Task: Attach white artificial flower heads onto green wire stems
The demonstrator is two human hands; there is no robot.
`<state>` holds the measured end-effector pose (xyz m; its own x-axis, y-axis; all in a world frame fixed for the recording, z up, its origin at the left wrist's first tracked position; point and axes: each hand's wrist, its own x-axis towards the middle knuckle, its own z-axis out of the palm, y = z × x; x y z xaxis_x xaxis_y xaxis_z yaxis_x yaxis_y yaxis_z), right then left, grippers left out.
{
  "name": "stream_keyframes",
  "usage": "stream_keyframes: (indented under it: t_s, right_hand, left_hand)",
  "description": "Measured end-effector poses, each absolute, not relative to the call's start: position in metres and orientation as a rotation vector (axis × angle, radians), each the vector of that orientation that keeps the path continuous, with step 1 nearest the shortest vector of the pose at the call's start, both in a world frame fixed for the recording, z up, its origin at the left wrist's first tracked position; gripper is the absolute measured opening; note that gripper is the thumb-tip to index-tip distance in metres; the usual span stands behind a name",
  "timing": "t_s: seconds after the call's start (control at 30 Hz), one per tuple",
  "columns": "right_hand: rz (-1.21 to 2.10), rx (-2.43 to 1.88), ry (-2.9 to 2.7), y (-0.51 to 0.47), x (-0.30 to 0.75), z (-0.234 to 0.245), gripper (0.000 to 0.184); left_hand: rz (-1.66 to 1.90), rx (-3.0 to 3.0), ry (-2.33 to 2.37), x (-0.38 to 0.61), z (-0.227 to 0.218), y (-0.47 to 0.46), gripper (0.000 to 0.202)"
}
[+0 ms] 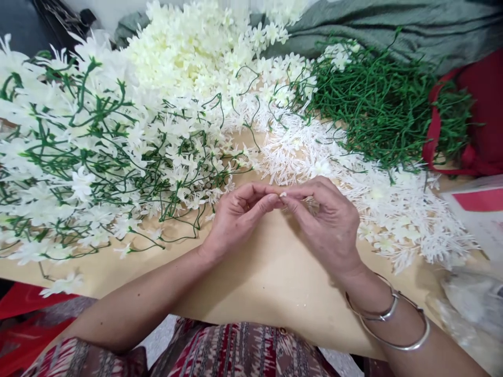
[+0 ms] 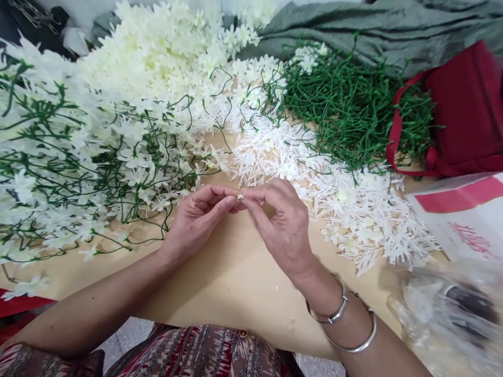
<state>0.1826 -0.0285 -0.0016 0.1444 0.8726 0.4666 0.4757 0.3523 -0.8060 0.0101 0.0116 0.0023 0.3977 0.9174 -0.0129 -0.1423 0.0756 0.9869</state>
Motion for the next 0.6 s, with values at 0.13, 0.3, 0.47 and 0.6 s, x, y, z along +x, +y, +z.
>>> stream_keyframes:
  t_s: [0.13,0.3,0.47,0.6]
  right_hand:
    - [0.371,-1.218,-1.504,-0.024,0.183,-0.003,0.012]
    - [0.469,-1.222,-1.468,-0.023,0.183,-0.006,0.009]
    - [0.652,-1.355,-1.321,-0.027,0.184,-0.015,0.012]
    - [0.722,-1.435,-1.375,-0.027,0.184,-0.016,0.016]
  left_hand:
    - [0.959,1.2,0.819,0.011,0.003,0.009,0.024]
    - [0.974,1.232,0.829,0.013,0.001,0.008,0.023]
    - [1.095,1.359,0.913,0.01,0.007,0.008,0.02]
    - [1.124,1.502,0.917,0.012,0.018,0.007,0.018]
